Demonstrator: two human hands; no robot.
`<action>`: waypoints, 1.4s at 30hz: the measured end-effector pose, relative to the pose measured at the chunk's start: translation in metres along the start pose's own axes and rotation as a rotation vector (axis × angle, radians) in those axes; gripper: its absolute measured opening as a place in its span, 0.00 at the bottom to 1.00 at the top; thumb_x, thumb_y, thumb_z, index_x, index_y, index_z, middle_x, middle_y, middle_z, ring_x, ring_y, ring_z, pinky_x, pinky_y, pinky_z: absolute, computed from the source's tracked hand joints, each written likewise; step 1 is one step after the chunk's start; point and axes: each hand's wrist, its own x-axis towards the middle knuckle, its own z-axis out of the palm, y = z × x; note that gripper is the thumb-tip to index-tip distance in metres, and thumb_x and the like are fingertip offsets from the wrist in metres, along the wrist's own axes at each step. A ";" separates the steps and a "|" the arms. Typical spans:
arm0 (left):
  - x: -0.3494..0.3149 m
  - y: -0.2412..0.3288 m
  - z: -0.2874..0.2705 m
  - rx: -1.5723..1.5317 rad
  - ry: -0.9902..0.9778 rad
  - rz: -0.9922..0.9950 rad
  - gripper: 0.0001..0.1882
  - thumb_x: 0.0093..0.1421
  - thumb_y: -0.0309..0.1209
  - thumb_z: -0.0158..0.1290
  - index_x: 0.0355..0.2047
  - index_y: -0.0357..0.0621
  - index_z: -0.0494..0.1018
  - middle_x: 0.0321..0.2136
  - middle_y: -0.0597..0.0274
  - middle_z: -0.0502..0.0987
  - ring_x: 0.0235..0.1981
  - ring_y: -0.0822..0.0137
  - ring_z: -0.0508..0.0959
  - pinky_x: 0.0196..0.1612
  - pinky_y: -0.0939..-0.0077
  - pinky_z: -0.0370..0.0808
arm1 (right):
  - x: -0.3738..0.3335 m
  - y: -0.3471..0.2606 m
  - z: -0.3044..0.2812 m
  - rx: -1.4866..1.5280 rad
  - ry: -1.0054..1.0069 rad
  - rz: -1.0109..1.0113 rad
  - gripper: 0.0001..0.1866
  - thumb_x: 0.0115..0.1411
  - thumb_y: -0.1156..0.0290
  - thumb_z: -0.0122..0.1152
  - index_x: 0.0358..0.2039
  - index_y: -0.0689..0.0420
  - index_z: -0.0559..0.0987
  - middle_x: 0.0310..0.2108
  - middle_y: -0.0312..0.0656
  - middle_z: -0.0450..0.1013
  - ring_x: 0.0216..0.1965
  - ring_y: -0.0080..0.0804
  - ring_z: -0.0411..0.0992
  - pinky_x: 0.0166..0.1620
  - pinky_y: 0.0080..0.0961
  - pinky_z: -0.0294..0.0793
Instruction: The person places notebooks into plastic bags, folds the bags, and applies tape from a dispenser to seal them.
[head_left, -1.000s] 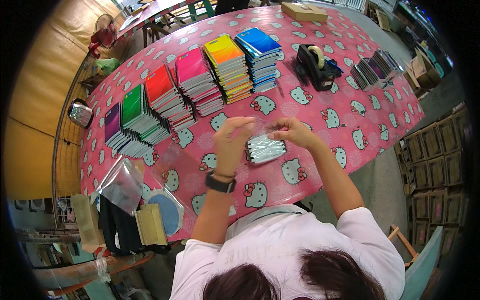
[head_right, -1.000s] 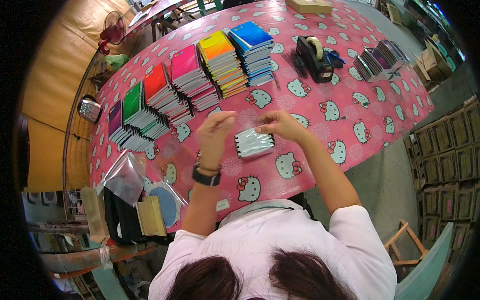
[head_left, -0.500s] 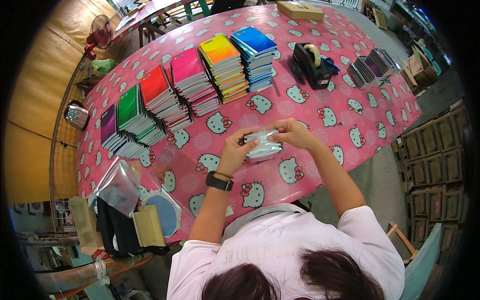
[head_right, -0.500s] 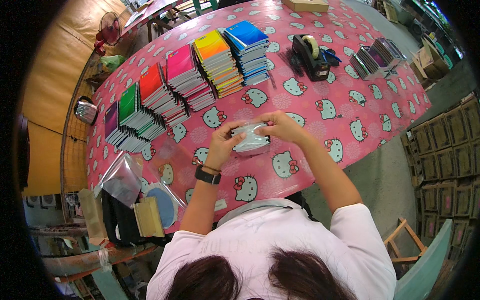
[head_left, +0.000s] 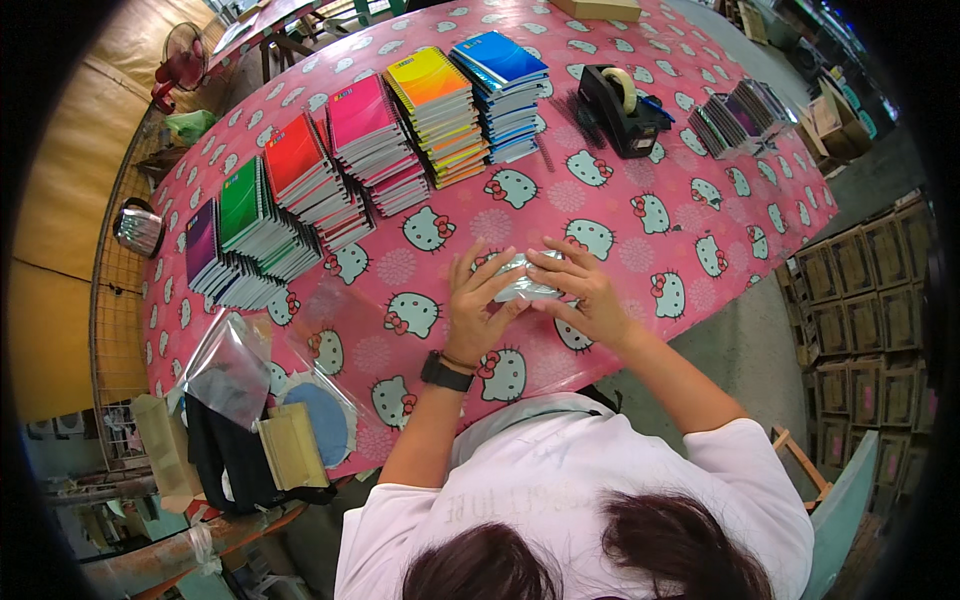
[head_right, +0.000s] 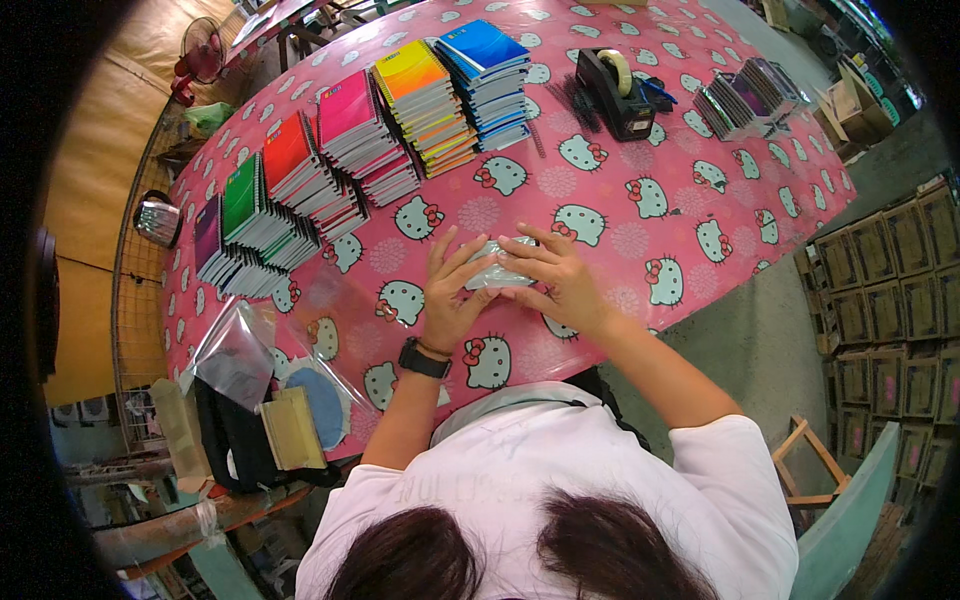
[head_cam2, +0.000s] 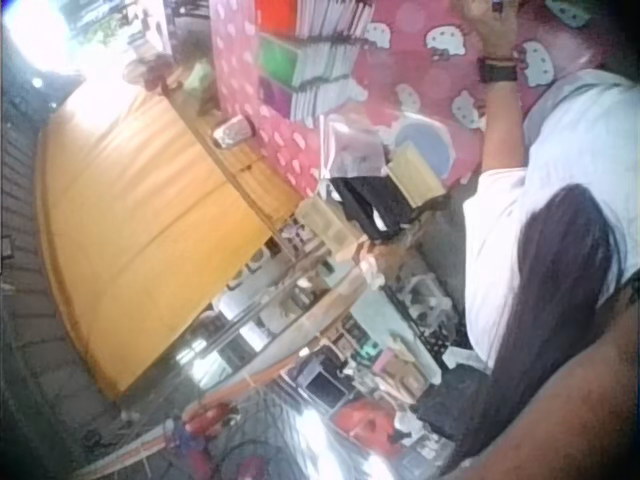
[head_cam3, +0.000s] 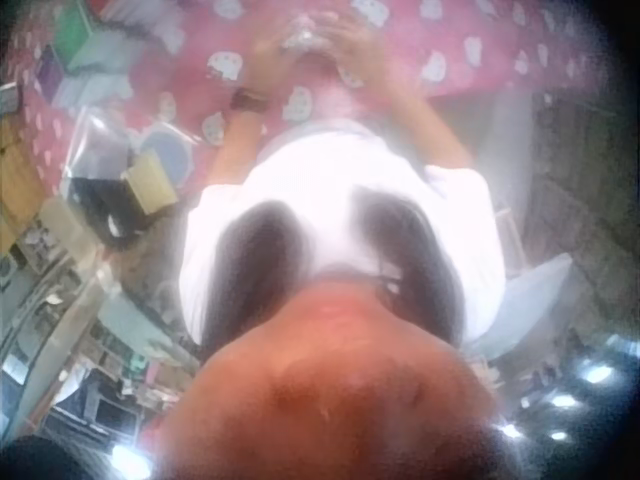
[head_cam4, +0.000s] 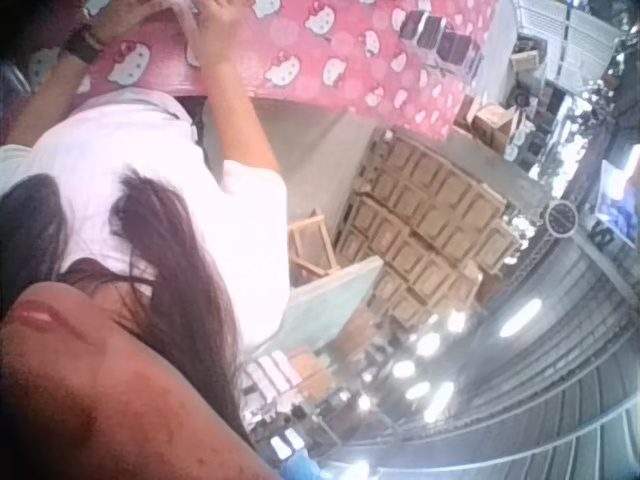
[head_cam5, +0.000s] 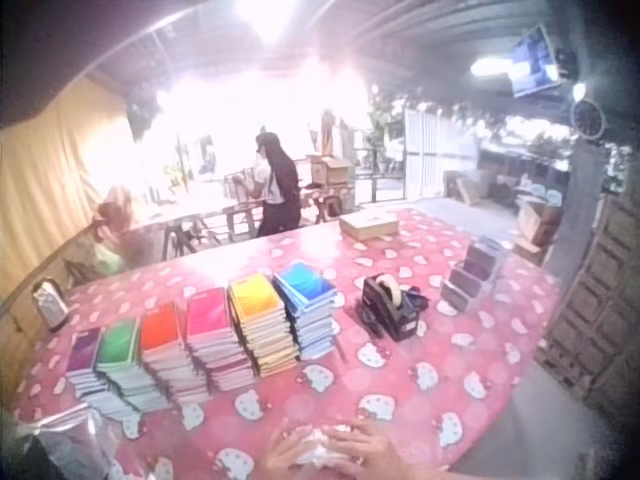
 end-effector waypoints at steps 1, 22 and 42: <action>-0.001 -0.001 0.003 -0.007 0.023 -0.001 0.18 0.48 0.35 0.61 0.42 0.51 0.78 0.50 0.65 0.73 0.59 0.54 0.61 0.61 0.51 0.49 | -0.001 -0.001 0.005 -0.007 0.053 0.021 0.16 0.48 0.71 0.64 0.40 0.53 0.79 0.52 0.36 0.70 0.57 0.44 0.61 0.55 0.36 0.62; 0.003 0.020 0.008 0.042 0.369 -0.117 0.31 0.53 0.33 0.55 0.58 0.45 0.62 0.48 0.61 0.73 0.54 0.59 0.66 0.62 0.48 0.45 | 0.044 0.019 0.004 0.662 -0.067 0.779 0.14 0.45 0.69 0.71 0.28 0.61 0.76 0.22 0.35 0.71 0.23 0.18 0.67 0.26 0.16 0.66; -0.022 0.037 0.028 0.382 0.012 -0.049 0.30 0.48 0.43 0.60 0.52 0.52 0.69 0.55 0.64 0.66 0.58 0.56 0.61 0.56 0.55 0.56 | 0.080 0.307 -0.178 -0.207 0.423 0.760 0.17 0.52 0.59 0.61 0.35 0.60 0.80 0.33 0.45 0.77 0.37 0.34 0.75 0.40 0.29 0.71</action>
